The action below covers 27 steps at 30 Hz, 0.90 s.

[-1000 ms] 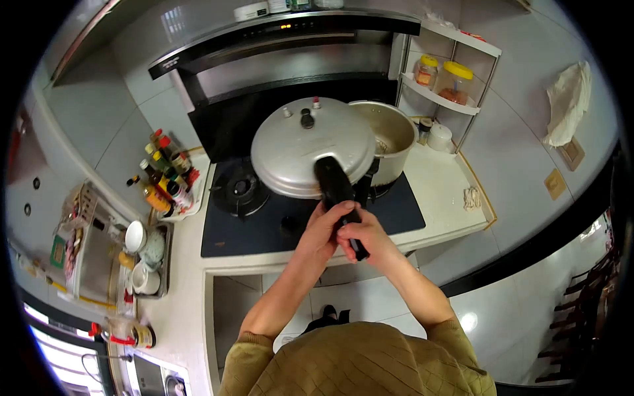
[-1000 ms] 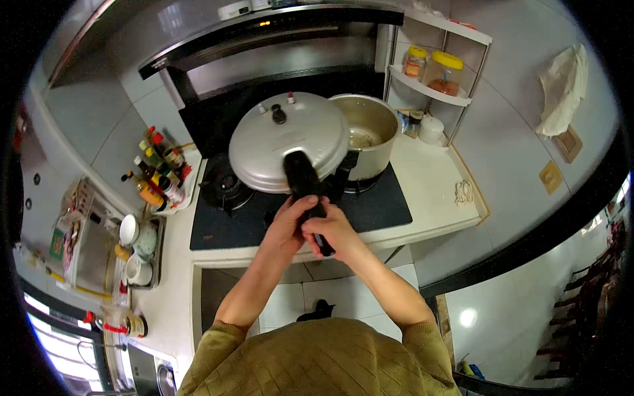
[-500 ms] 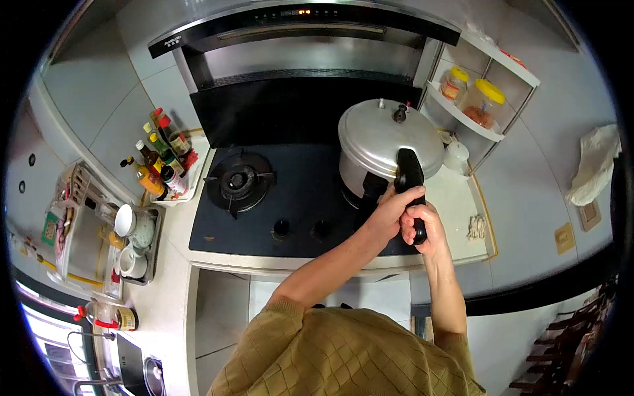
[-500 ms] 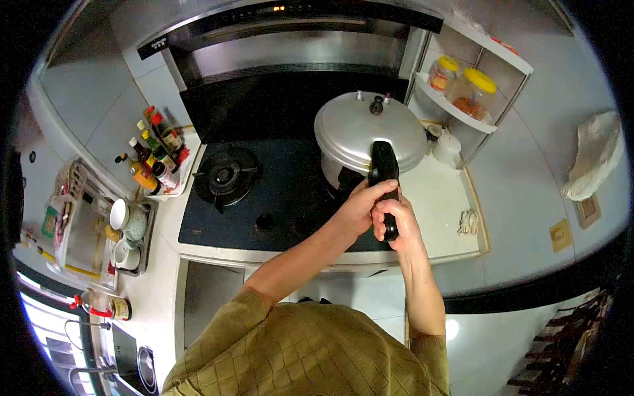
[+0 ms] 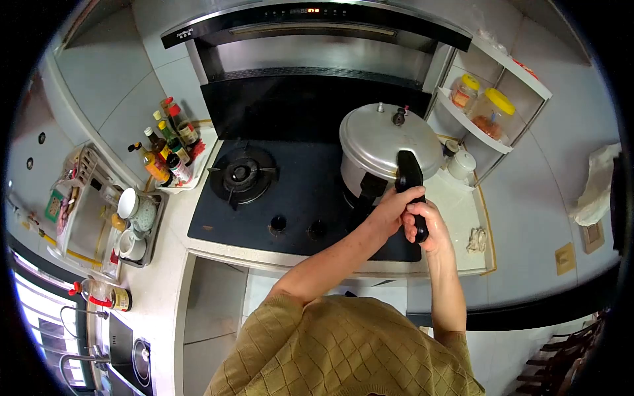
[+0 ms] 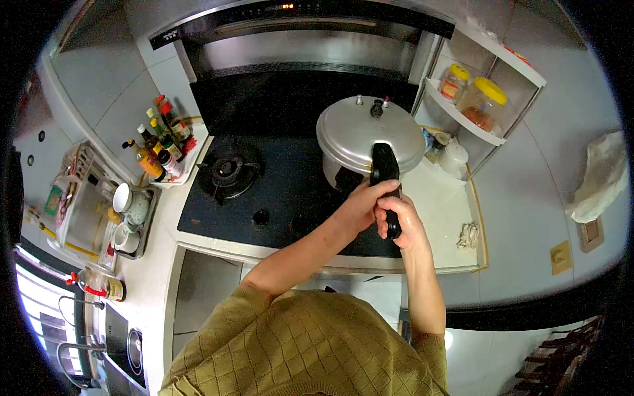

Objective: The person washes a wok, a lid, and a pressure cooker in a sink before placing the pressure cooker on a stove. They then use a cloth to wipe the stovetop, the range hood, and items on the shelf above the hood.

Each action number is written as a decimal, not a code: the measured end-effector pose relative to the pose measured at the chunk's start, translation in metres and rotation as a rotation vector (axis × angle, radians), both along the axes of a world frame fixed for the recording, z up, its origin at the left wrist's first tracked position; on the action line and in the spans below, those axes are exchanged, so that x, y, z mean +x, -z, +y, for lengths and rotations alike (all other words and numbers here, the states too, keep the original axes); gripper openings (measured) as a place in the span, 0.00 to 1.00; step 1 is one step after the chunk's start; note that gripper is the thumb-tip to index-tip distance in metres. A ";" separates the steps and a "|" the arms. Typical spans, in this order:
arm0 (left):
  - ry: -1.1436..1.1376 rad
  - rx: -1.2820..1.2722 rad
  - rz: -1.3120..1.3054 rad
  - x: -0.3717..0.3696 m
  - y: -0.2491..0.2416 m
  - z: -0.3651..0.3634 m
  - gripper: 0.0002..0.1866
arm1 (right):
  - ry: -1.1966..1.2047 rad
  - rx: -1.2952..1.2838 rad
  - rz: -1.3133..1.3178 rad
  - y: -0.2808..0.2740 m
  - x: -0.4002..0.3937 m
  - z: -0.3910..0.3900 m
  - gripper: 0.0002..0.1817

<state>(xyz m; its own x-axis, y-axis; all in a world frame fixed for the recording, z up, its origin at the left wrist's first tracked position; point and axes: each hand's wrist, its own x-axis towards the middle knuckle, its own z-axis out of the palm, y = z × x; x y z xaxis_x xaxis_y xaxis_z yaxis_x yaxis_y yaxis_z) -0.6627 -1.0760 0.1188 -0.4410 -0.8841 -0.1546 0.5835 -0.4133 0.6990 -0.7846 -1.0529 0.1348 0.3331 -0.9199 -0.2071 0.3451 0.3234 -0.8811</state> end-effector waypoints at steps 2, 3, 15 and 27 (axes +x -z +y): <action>0.047 0.004 0.004 0.007 -0.007 0.004 0.16 | 0.018 0.015 0.003 -0.005 0.006 0.002 0.07; 0.064 0.006 0.014 0.008 -0.006 0.004 0.19 | 0.010 0.012 0.008 0.001 0.003 0.001 0.08; -0.598 -0.317 -0.827 0.075 0.073 -0.010 0.15 | 0.096 -0.034 0.300 0.007 -0.006 -0.001 0.19; -0.372 0.079 -0.154 -0.014 0.049 0.022 0.17 | 0.086 -0.060 0.050 0.013 -0.008 -0.004 0.22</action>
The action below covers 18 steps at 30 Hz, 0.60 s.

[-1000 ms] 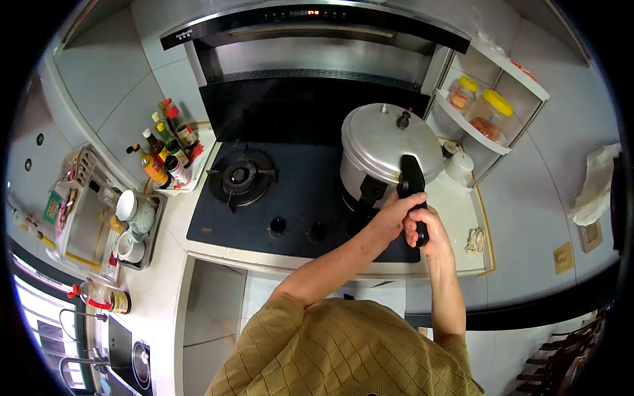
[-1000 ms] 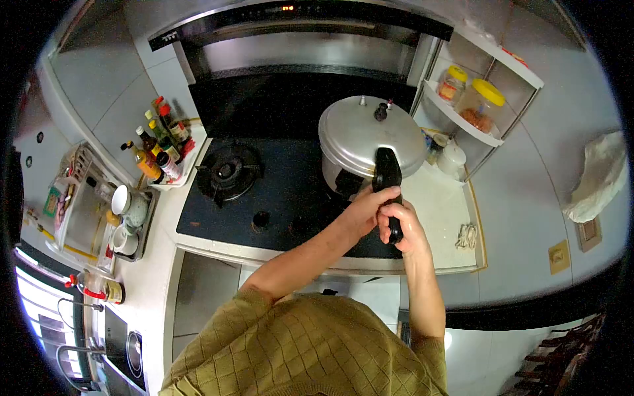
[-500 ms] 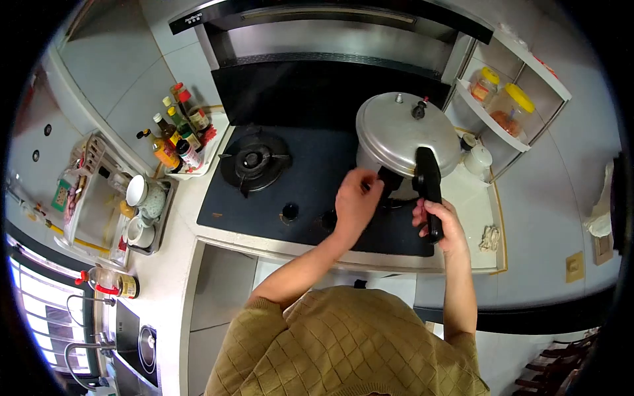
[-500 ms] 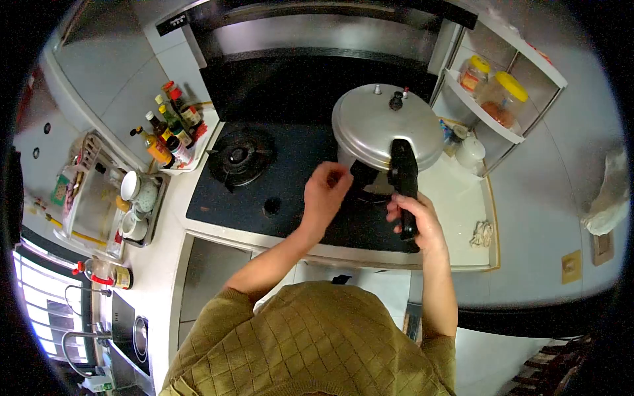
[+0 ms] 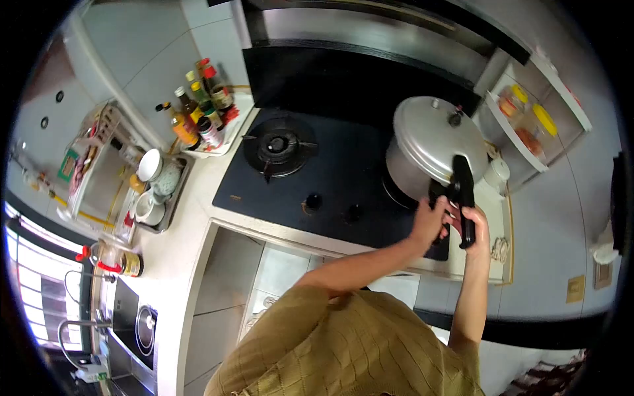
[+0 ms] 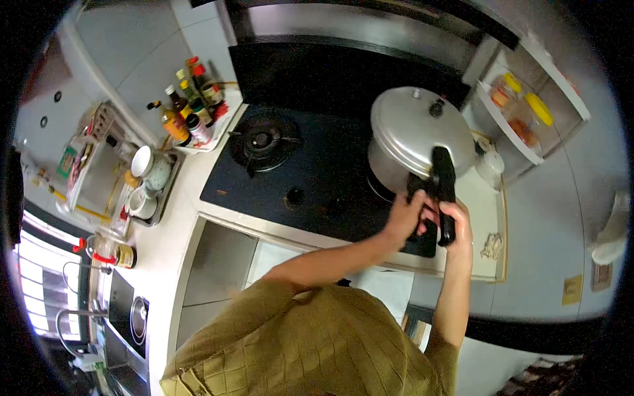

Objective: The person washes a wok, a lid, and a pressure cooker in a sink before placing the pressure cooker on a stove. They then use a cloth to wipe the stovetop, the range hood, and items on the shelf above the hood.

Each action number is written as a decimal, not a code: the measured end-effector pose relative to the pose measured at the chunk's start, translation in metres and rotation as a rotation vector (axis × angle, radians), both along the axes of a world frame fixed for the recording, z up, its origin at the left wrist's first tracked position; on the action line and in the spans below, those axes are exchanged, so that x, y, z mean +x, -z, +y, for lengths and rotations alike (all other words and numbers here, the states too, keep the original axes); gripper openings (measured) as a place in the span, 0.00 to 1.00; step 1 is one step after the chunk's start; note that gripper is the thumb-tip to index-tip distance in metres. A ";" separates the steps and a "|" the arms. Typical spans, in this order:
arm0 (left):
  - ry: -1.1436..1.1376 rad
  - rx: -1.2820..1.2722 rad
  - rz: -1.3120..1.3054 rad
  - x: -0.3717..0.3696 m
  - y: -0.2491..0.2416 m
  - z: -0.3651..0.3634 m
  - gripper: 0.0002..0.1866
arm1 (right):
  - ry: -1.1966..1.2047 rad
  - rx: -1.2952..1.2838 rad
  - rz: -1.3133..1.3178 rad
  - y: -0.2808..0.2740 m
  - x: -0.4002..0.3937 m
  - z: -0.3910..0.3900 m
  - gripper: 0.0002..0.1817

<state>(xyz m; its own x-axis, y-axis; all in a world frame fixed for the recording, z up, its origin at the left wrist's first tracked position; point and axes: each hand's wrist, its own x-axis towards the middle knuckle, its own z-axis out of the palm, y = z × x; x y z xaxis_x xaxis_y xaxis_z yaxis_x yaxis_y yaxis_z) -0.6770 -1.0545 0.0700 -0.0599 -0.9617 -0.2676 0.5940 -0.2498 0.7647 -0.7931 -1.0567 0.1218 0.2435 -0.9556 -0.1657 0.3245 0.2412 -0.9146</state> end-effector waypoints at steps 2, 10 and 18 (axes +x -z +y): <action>-0.101 0.043 0.008 -0.023 0.004 -0.003 0.16 | 0.023 -0.029 0.084 0.004 -0.003 -0.002 0.22; -0.138 0.130 -0.052 -0.024 -0.016 0.014 0.25 | 0.160 -0.083 0.352 -0.001 0.007 0.011 0.23; 0.013 0.092 0.165 -0.018 0.028 0.005 0.22 | 0.133 -0.003 -0.033 0.056 -0.027 -0.012 0.24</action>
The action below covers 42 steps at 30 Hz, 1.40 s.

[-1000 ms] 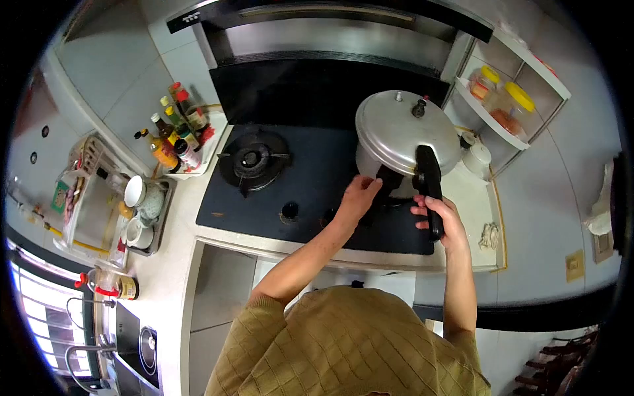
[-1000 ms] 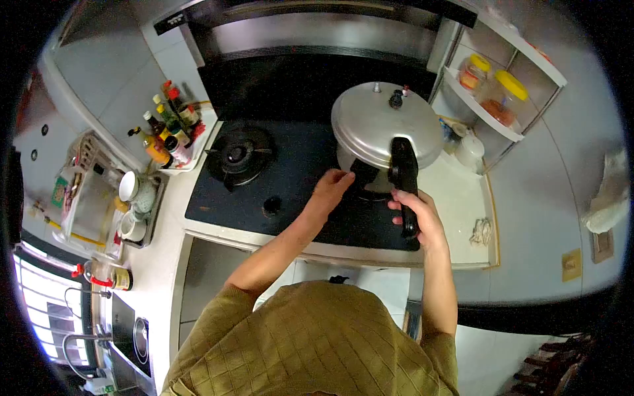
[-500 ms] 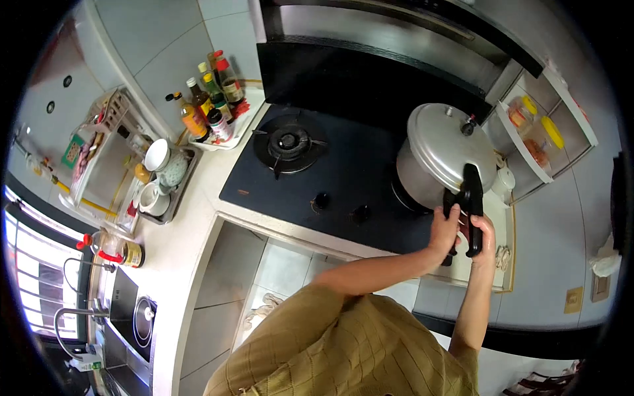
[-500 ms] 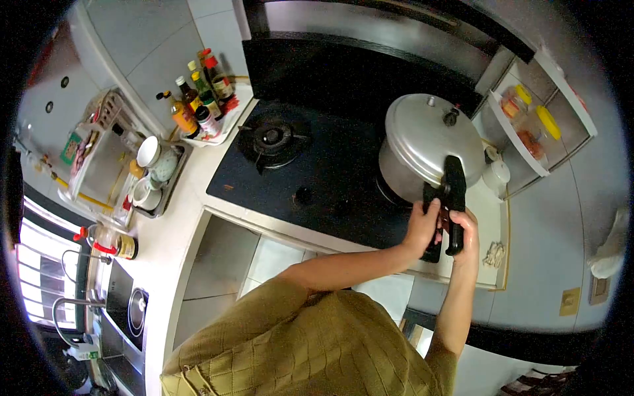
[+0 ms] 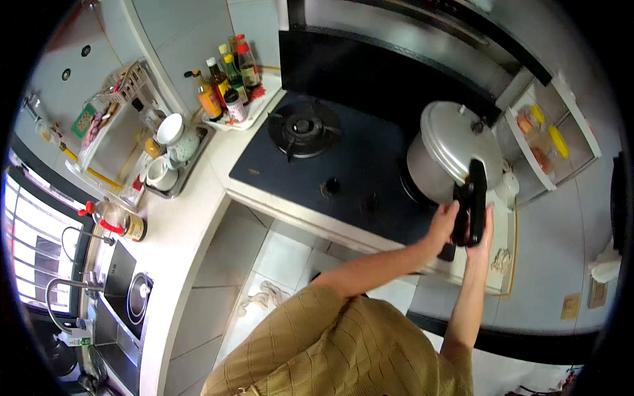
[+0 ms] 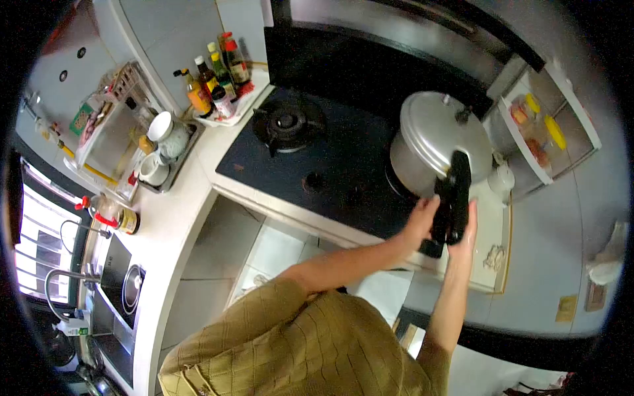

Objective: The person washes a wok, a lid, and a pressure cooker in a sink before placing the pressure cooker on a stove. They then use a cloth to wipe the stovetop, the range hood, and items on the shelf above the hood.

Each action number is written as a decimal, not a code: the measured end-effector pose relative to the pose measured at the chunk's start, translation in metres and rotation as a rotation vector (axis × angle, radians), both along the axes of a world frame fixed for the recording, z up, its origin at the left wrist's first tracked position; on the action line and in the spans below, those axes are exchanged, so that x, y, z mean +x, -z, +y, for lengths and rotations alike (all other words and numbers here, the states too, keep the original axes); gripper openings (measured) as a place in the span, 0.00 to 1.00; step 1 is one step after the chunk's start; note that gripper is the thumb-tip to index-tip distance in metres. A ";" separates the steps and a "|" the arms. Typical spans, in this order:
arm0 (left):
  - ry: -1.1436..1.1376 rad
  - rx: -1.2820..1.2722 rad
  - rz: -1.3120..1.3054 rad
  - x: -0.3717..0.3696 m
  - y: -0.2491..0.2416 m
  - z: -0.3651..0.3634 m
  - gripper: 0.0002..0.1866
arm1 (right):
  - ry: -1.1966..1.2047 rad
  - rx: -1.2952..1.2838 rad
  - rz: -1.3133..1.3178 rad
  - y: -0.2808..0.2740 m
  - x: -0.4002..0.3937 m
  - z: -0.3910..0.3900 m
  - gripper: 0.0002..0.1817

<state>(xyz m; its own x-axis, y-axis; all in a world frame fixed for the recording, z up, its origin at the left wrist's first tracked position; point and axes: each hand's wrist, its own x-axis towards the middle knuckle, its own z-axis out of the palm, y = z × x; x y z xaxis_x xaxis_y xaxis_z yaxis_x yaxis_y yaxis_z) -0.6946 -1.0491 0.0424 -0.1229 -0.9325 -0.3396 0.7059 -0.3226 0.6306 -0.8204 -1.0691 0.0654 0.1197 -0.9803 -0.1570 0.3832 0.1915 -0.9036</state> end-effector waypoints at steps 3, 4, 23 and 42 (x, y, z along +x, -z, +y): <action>0.077 0.017 0.080 0.011 -0.022 0.011 0.20 | -0.072 0.031 -0.119 0.016 0.000 -0.022 0.25; 0.161 -0.039 0.161 0.010 -0.005 0.001 0.21 | -0.142 0.057 -0.180 0.016 0.004 -0.024 0.26; 0.160 -0.066 -0.199 -0.009 -0.053 0.030 0.10 | -0.325 -0.061 -0.287 0.027 0.009 0.000 0.15; 0.696 -0.153 -0.045 -0.159 0.041 0.053 0.24 | 0.165 0.054 -0.257 0.071 -0.146 0.083 0.19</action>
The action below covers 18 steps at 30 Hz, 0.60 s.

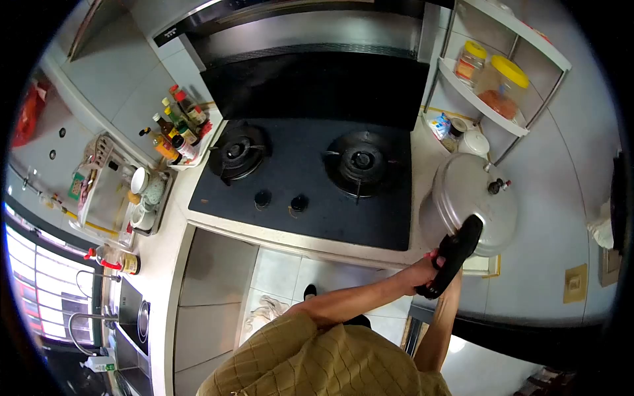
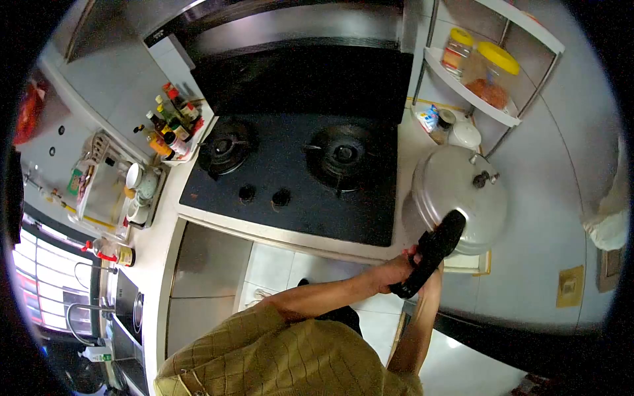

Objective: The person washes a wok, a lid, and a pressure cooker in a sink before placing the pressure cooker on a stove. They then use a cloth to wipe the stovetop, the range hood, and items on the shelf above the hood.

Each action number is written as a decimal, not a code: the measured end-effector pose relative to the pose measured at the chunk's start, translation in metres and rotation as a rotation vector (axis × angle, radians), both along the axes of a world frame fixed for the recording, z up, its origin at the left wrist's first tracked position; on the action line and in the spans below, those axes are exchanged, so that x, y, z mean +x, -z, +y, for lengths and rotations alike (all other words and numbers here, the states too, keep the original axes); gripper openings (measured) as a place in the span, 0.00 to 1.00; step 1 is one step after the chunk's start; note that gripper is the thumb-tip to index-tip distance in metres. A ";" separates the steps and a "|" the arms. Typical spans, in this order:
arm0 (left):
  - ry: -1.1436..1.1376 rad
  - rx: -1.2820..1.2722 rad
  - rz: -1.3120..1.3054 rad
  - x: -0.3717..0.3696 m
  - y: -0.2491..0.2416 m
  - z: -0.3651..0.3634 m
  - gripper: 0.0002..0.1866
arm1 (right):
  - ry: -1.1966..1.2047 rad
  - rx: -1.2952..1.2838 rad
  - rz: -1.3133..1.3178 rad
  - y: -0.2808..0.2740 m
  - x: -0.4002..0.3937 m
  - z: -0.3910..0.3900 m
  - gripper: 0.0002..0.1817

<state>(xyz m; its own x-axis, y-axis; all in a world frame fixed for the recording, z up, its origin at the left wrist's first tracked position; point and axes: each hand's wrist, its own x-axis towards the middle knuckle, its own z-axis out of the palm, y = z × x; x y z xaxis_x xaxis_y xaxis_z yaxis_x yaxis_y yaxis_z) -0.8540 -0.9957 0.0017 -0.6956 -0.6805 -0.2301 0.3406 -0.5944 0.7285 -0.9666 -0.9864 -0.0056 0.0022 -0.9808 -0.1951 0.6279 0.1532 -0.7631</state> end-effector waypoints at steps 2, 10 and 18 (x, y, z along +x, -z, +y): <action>-0.175 0.034 0.022 -0.005 -0.003 0.003 0.20 | 0.011 0.023 0.009 0.002 -0.002 -0.001 0.18; -0.081 -0.261 -0.390 0.019 -0.019 -0.001 0.20 | -0.034 -0.152 0.095 0.029 0.000 -0.008 0.24; -0.494 -0.074 -0.478 0.158 0.022 0.069 0.15 | -0.133 -0.224 -0.488 0.094 0.046 0.035 0.32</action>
